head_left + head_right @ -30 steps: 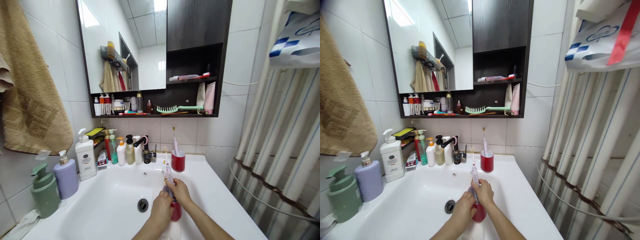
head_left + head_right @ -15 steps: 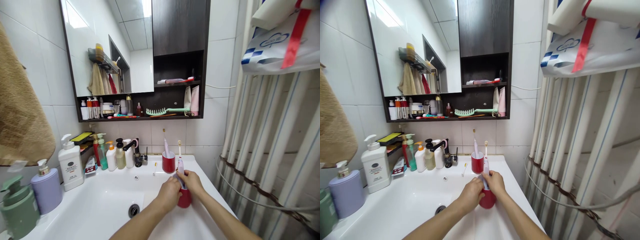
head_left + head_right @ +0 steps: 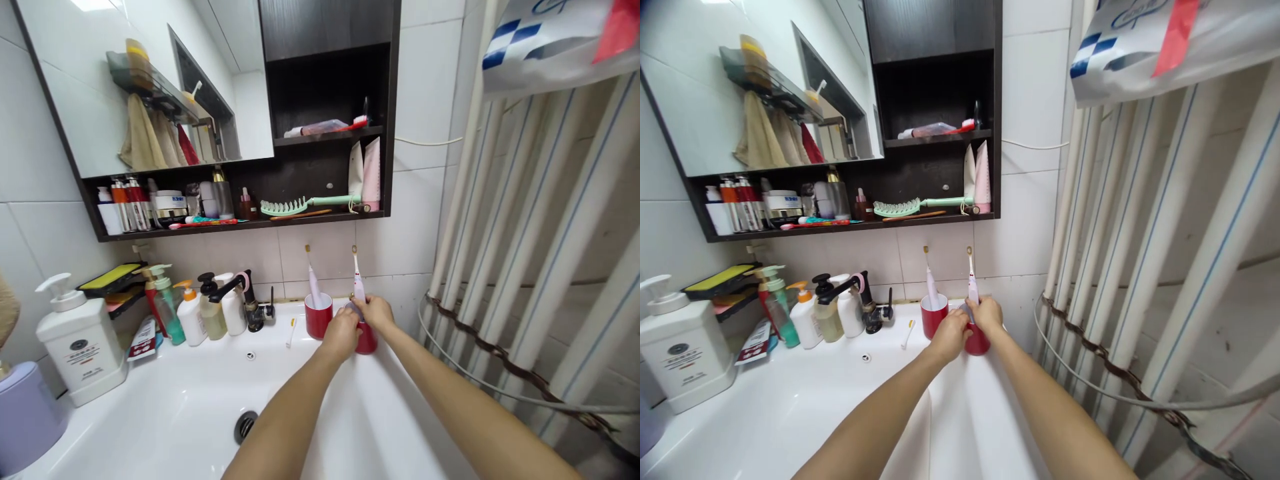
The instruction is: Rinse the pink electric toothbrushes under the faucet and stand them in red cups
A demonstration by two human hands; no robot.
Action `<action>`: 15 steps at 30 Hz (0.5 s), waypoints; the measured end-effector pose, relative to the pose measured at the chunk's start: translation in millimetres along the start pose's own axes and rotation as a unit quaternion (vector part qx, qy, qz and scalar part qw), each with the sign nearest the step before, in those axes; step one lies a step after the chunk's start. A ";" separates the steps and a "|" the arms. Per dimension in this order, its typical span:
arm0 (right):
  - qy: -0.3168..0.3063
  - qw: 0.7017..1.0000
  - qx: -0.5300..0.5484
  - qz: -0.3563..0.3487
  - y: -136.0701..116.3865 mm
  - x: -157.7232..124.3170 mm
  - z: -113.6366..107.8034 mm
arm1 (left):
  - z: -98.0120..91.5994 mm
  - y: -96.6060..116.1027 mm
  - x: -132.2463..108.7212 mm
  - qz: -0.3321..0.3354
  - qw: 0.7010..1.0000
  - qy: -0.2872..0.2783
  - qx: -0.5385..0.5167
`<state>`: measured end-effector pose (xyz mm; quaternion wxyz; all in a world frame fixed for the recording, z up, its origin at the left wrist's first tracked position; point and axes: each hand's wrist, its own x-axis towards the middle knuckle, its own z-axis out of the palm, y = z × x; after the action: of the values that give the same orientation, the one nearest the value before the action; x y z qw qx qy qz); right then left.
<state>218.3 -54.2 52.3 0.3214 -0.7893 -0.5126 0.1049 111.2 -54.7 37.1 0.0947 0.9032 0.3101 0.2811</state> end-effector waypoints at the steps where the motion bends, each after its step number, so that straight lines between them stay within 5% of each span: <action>1: 0.000 1.000 0.001 0.002 0.0 4.5 1.5 | 1.6 -1.7 3.4 -0.004 1.000 0.001 0.001; 6: 0.007 1.000 0.015 0.009 -3.0 21.5 11.8 | -2.9 -13.9 10.1 -0.016 0.999 0.029 0.026; 9: 0.020 0.999 0.033 0.002 -4.0 24.1 14.0 | -14.7 -25.1 4.2 -0.087 0.990 0.070 0.086; 15: 0.125 0.990 0.068 -0.023 -13.9 -1.5 -0.5 | -35.5 -35.8 -22.1 -0.165 0.981 0.029 0.100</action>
<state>207.5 -52.0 60.9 0.4380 -0.7608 -0.4777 0.0323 58.5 -40.1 44.1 0.0399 0.8360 0.4840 0.2556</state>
